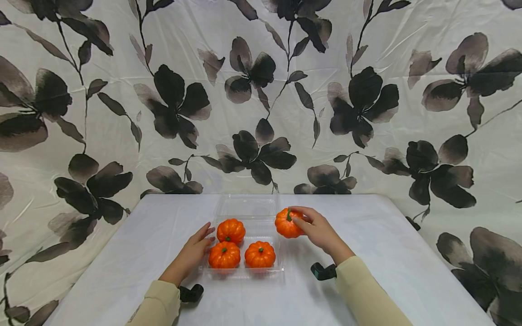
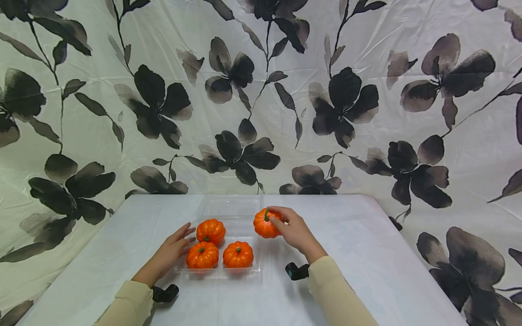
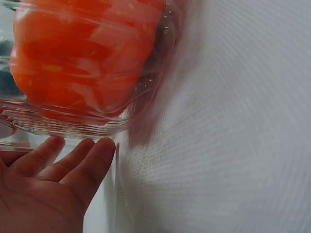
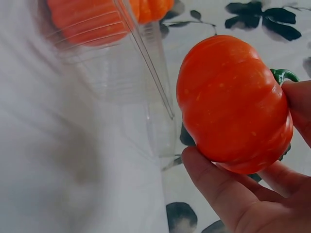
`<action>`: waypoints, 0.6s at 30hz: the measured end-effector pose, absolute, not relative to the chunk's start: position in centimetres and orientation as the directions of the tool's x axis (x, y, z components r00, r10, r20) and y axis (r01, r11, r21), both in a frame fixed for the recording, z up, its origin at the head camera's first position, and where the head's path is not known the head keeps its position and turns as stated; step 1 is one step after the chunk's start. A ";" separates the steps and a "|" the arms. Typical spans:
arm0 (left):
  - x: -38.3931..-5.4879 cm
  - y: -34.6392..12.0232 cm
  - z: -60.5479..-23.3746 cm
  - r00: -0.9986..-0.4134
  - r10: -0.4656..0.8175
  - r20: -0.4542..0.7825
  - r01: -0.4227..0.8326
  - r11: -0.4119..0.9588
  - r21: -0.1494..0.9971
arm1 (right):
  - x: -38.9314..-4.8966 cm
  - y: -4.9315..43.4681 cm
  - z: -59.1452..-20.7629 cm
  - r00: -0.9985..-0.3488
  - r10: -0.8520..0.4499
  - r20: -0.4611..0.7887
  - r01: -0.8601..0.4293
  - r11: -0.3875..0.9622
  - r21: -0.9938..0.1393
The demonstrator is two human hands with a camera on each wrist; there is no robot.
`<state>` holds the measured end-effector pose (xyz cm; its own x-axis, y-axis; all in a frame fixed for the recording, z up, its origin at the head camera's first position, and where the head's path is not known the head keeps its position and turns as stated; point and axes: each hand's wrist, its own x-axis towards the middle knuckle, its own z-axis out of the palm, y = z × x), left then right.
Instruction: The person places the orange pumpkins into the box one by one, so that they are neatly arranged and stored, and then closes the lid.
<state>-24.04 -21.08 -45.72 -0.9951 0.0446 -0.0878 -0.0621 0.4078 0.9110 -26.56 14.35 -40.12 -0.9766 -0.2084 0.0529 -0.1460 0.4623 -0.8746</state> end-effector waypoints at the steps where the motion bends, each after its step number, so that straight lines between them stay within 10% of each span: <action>1: -24.0 -21.1 -45.7 -0.995 0.045 -0.087 -0.062 0.407 0.911 | -26.6 14.3 -40.1 -0.975 -0.213 0.056 -0.151 0.462 -0.874; 18: -24.0 -21.1 -45.7 -0.996 0.043 -0.082 -0.057 0.407 0.912 | -27.1 13.3 -39.5 -0.965 -0.256 0.061 -0.176 0.456 -0.872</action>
<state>-24.05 -21.07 -45.73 -0.9957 0.0434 -0.0820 -0.0573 0.4072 0.9116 -27.14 13.31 -39.49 -0.9647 -0.2563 0.0607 -0.1760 0.4559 -0.8724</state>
